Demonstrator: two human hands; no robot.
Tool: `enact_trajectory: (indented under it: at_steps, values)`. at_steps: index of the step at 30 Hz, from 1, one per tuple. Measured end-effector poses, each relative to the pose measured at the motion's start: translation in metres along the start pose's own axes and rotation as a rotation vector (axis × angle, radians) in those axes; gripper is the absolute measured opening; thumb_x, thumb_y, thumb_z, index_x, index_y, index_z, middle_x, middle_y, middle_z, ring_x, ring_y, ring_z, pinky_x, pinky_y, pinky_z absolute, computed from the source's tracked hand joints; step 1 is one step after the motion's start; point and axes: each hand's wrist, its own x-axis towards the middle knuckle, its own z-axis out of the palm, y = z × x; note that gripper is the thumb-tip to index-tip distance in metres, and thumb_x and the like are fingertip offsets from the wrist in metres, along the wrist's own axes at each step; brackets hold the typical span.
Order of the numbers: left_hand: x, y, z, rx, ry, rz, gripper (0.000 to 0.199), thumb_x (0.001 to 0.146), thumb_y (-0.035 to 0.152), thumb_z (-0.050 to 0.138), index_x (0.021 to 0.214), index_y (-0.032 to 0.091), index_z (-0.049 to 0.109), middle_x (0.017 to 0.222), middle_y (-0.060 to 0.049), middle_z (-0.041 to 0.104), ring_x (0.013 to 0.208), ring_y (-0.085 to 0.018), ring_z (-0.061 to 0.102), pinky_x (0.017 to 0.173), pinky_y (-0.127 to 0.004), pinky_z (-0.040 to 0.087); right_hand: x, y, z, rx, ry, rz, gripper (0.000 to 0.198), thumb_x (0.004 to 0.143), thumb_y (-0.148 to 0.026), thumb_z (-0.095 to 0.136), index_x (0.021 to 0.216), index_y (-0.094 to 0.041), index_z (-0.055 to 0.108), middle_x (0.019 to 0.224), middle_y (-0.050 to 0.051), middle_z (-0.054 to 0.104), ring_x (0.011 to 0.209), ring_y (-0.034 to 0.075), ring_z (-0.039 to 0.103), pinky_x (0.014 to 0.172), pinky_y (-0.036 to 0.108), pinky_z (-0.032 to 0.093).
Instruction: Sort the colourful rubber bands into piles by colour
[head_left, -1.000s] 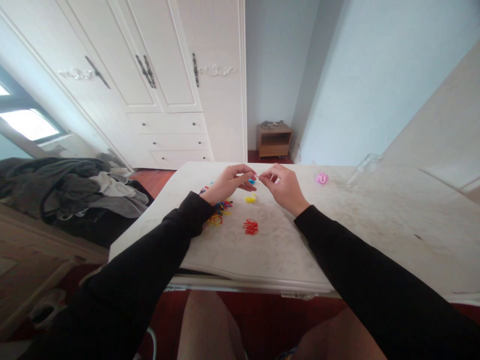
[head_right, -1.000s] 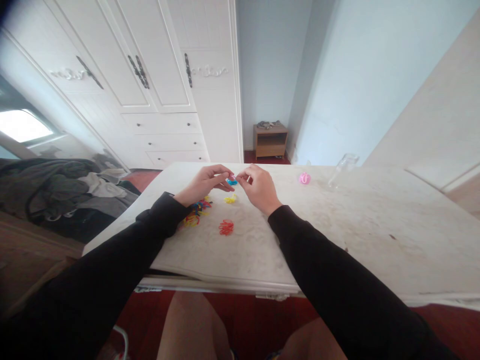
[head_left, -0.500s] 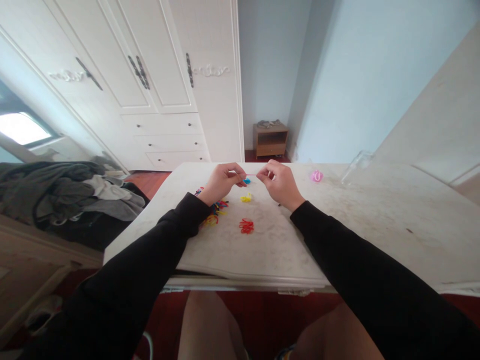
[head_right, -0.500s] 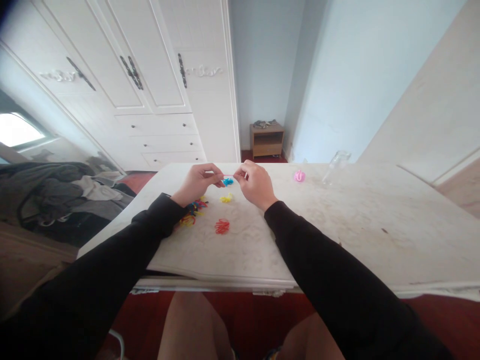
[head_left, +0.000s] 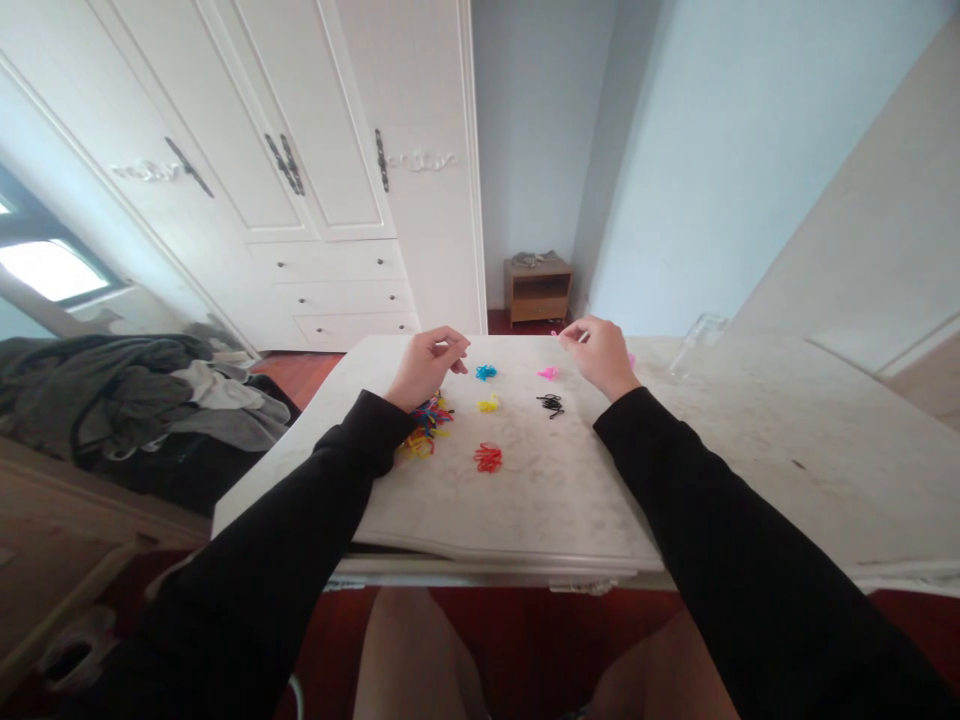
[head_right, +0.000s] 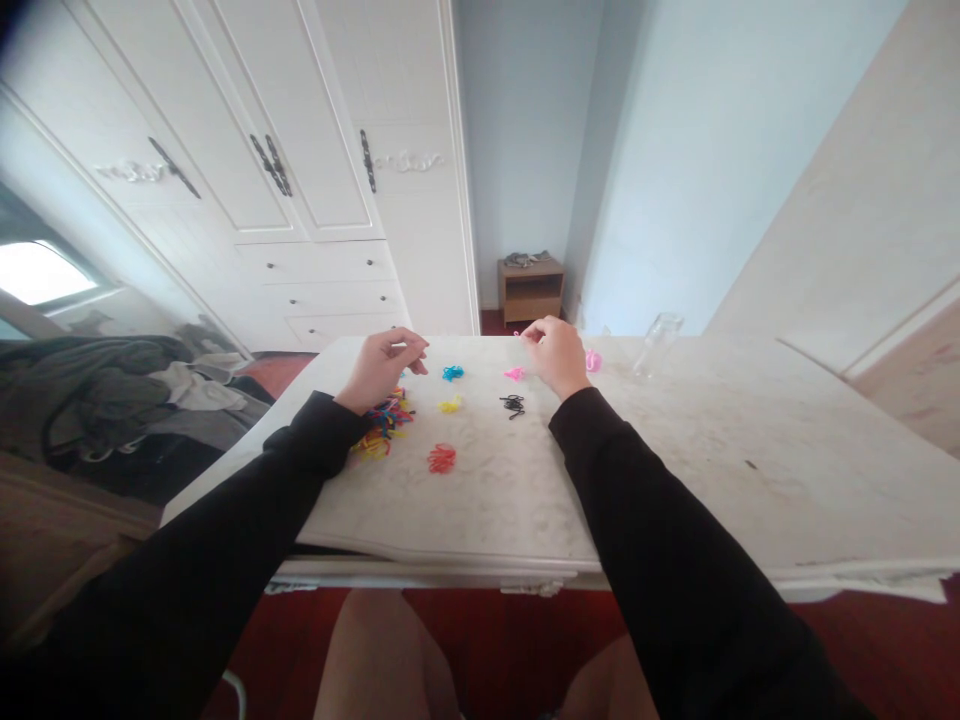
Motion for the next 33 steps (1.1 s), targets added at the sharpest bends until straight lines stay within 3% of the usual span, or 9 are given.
enact_trajectory:
  at_steps: [4, 11, 14, 17, 20, 27, 33]
  values:
    - [0.000, -0.001, -0.003, 0.048, 0.006, 0.001, 0.028, 0.087, 0.043, 0.072, 0.084, 0.016, 0.068, 0.072, -0.002, 0.067, 0.058, -0.014, 0.069, 0.056, -0.025, 0.053, 0.002, 0.009, -0.003, -0.133, -0.217, 0.058, 0.010, 0.083, -0.026, 0.073, 0.078, -0.019, 0.078, 0.083, 0.006, 0.077, 0.077, 0.020, 0.066, 0.079, 0.033, 0.049]
    - [-0.001, -0.003, -0.006, 0.045, -0.020, -0.001, 0.017, 0.085, 0.031, 0.068, 0.093, 0.016, 0.068, 0.071, 0.001, 0.064, 0.060, -0.014, 0.069, 0.059, -0.025, 0.052, -0.004, 0.006, 0.000, -0.259, -0.387, 0.096, 0.010, 0.079, -0.027, 0.076, 0.084, -0.022, 0.082, 0.094, 0.008, 0.080, 0.091, 0.023, 0.071, 0.083, 0.031, 0.050]
    - [0.002, 0.000, -0.016, 0.053, 0.057, 0.020, 0.019, 0.082, 0.032, 0.070, 0.093, 0.017, 0.069, 0.069, 0.002, 0.062, 0.061, -0.014, 0.069, 0.060, -0.025, 0.051, -0.005, 0.004, -0.001, -0.271, -0.401, 0.100, 0.012, 0.079, -0.028, 0.075, 0.087, -0.022, 0.083, 0.098, 0.008, 0.080, 0.092, 0.023, 0.071, 0.082, 0.030, 0.049]
    - [0.002, 0.005, -0.029, 0.000, 0.220, 0.006, 0.021, 0.076, 0.031, 0.070, 0.091, 0.016, 0.068, 0.066, 0.004, 0.059, 0.061, -0.014, 0.067, 0.063, -0.026, 0.051, -0.006, 0.001, -0.001, -0.260, -0.399, 0.090, 0.013, 0.080, -0.027, 0.071, 0.087, -0.022, 0.082, 0.096, 0.009, 0.080, 0.092, 0.024, 0.071, 0.080, 0.030, 0.048]
    - [-0.012, 0.013, -0.045, 0.043, 0.332, -0.049, 0.019, 0.074, 0.029, 0.066, 0.088, 0.016, 0.066, 0.065, 0.003, 0.062, 0.064, -0.015, 0.066, 0.067, -0.028, 0.052, -0.007, -0.001, 0.000, -0.274, -0.342, 0.080, 0.016, 0.082, -0.026, 0.066, 0.085, -0.022, 0.082, 0.097, 0.011, 0.080, 0.092, 0.027, 0.072, 0.077, 0.032, 0.047]
    - [-0.087, 0.021, -0.060, 0.537, 0.249, -0.066, 0.012, 0.077, 0.019, 0.064, 0.084, 0.018, 0.073, 0.088, -0.005, 0.075, 0.086, -0.021, 0.069, 0.080, -0.035, 0.053, -0.014, -0.008, 0.002, -0.208, -0.253, 0.030, 0.020, 0.085, -0.026, 0.060, 0.088, -0.022, 0.080, 0.094, 0.012, 0.078, 0.087, 0.025, 0.070, 0.073, 0.031, 0.045]
    - [-0.117, 0.007, -0.051, 0.626, 0.250, -0.062, 0.029, 0.072, 0.008, 0.062, 0.094, 0.018, 0.077, 0.100, -0.008, 0.073, 0.097, -0.023, 0.068, 0.088, -0.038, 0.055, -0.021, -0.015, 0.003, -0.142, -0.254, 0.005, 0.019, 0.084, -0.027, 0.061, 0.092, -0.022, 0.078, 0.096, 0.010, 0.077, 0.087, 0.023, 0.067, 0.073, 0.030, 0.043]
